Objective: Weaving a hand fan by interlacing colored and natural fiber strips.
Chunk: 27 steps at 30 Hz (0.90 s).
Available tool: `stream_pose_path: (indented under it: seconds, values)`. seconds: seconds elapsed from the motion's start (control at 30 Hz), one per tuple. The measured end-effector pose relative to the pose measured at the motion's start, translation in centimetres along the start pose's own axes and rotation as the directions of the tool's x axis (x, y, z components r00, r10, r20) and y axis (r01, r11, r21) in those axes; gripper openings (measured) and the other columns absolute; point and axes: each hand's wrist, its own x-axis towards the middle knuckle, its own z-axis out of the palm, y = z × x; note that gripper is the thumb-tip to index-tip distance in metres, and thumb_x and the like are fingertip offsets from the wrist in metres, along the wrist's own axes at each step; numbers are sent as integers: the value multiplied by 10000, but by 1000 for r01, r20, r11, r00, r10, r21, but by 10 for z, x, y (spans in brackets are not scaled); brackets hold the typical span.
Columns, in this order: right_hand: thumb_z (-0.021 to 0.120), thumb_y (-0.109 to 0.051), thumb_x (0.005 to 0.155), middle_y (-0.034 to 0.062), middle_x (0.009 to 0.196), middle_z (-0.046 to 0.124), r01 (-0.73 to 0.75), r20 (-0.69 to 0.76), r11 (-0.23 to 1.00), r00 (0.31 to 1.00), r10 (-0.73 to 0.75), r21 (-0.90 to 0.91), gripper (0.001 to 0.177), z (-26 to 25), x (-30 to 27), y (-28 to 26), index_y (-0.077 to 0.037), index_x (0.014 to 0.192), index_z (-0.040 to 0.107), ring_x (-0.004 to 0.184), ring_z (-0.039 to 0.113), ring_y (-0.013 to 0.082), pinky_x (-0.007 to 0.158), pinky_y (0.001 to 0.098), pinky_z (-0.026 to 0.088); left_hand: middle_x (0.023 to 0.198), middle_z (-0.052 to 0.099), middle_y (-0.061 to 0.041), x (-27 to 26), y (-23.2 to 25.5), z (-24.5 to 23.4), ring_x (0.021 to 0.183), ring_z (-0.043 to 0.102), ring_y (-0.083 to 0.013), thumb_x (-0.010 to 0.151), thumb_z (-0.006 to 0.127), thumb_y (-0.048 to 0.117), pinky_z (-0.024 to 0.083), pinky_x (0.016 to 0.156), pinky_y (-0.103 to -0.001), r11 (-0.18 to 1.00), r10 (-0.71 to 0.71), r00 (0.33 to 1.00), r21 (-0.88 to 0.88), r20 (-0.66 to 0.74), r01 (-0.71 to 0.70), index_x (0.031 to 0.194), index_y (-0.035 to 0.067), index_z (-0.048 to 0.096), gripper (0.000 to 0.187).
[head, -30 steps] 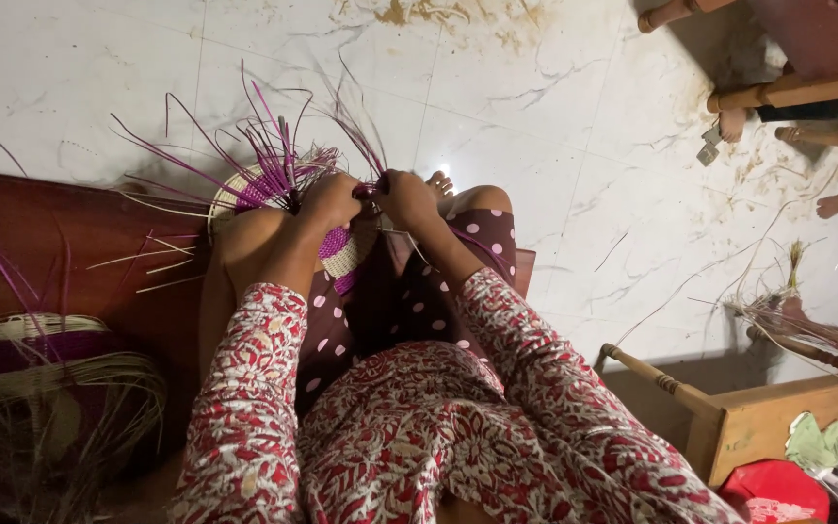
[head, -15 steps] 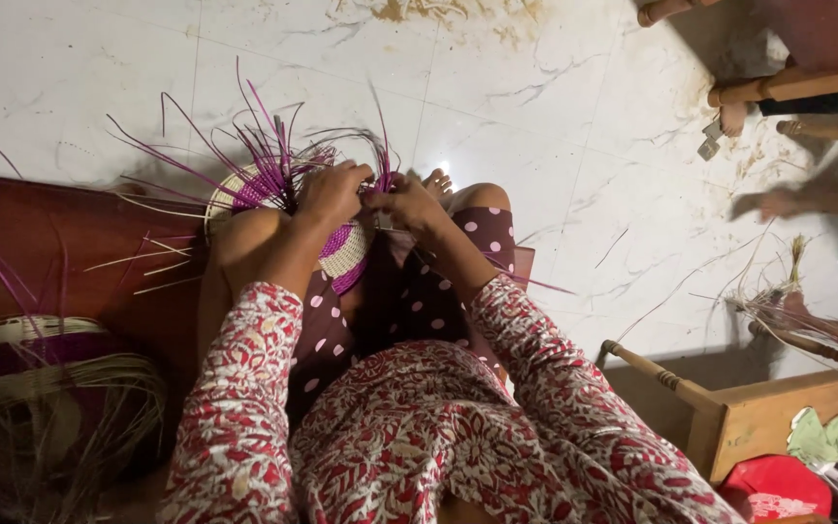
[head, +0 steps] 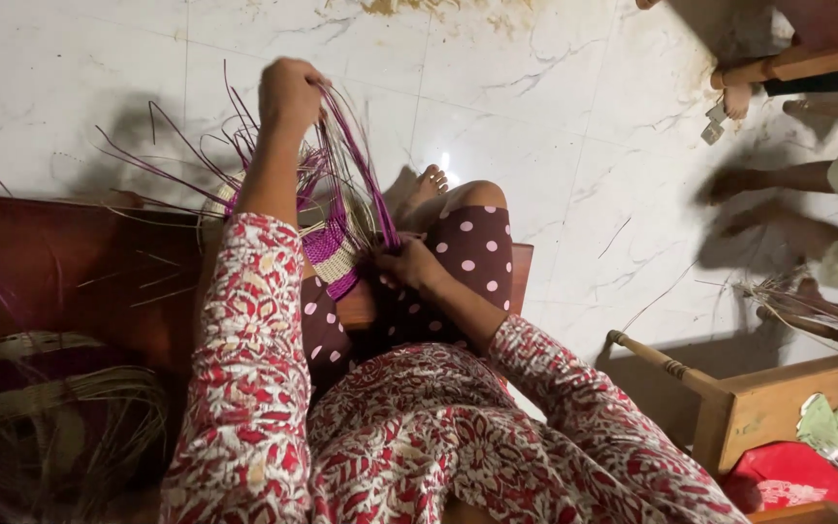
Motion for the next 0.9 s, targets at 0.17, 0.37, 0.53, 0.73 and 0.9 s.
stream_pose_path:
  seconds: [0.17, 0.37, 0.53, 0.73, 0.9]
  values:
    - [644, -112, 1014, 119, 770, 716, -12, 25, 979, 1000, 7, 205, 104, 1, -17, 15, -23, 969, 673, 539, 611, 165, 495, 240, 489, 875, 804, -65, 33, -21, 5, 834, 768, -199, 706, 610, -212, 650, 697, -295, 938, 321, 902, -32, -290, -344, 857, 102, 823, 408]
    - [587, -122, 1043, 109, 770, 726, -92, 73, 896, 995, 67, 434, 148, 8, -32, 43, -26, 1095, 688, 490, 612, 125, 353, 191, 359, 1027, 606, -97, 42, -5, -15, 995, 676, -294, 824, 514, -115, 527, 951, -361, 908, 318, 876, -148, -361, -391, 926, 178, 737, 382]
    - [481, -86, 1046, 280, 1296, 623, -59, 40, 563, 998, 46, 824, 376, 12, -47, 59, 126, 1354, 519, 962, 711, 337, 727, 361, 639, 1327, 501, -181, 33, -2, -25, 1257, 576, -404, 967, 685, -15, 656, 936, -464, 942, 246, 886, -121, -393, -315, 1484, 112, 334, 638]
    - [405, -203, 1093, 260, 1145, 657, -114, 98, 325, 993, 65, 939, 375, 6, -87, 48, 1, 1396, 494, 926, 692, 262, 771, 288, 640, 1670, 46, -297, -56, 9, -7, 987, 802, -225, 1042, 692, 189, 690, 837, -380, 998, 51, 949, -7, -312, -56, 1614, 137, 85, 836]
    - [439, -220, 1087, 240, 1422, 454, -1, -18, 321, 998, 58, 947, 512, 12, -103, 55, 3, 1542, 361, 1252, 597, 392, 1012, 403, 588, 1031, 706, -208, -137, -19, 46, 1018, 685, -418, 1049, 594, 182, 540, 855, -523, 913, 395, 904, -38, -162, -406, 1135, 41, 692, 192]
